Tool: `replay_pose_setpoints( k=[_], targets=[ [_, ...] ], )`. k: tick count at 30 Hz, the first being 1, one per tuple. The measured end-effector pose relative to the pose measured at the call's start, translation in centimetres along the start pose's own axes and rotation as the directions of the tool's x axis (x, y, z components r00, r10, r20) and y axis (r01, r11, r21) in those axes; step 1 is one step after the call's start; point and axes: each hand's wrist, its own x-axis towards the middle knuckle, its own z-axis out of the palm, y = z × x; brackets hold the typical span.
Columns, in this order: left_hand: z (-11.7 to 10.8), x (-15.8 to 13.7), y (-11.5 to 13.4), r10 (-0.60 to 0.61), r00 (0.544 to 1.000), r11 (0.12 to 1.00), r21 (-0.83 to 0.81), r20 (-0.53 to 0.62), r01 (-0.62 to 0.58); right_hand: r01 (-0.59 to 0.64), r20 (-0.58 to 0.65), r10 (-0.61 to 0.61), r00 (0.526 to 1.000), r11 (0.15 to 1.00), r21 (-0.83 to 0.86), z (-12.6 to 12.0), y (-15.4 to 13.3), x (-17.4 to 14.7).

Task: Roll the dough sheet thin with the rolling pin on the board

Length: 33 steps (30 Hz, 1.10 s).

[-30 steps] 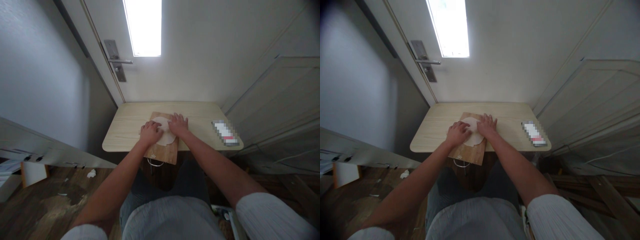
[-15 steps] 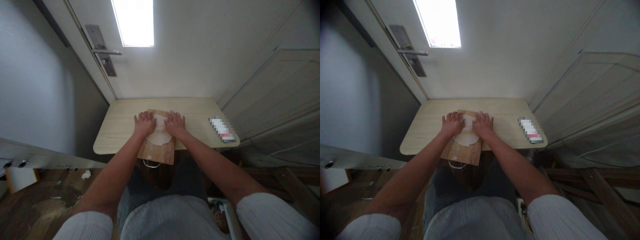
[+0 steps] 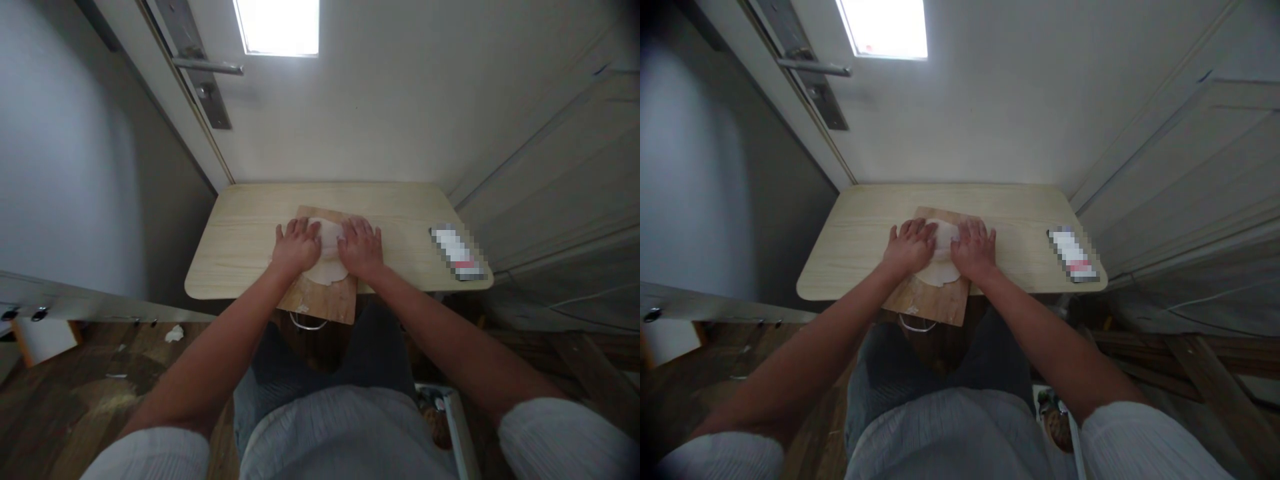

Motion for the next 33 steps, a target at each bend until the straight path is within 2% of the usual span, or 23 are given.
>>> replay_pose_setpoints(
  k=[18, 33],
  targets=[
    [-0.4, -2.7, 1.3, 0.009, 0.998, 1.000, 0.001, -0.062, -0.009, 0.026, -0.067, -0.026, 0.997, 1.000, 0.013, -0.1, 0.2, -3.0],
    [-0.6, -6.1, 2.9, 0.032, 0.996, 0.999, 0.001, -0.087, -0.032, 0.010, -0.072, -0.007, 0.997, 0.999, 0.046, -0.1, 0.3, -7.2]
  ],
)
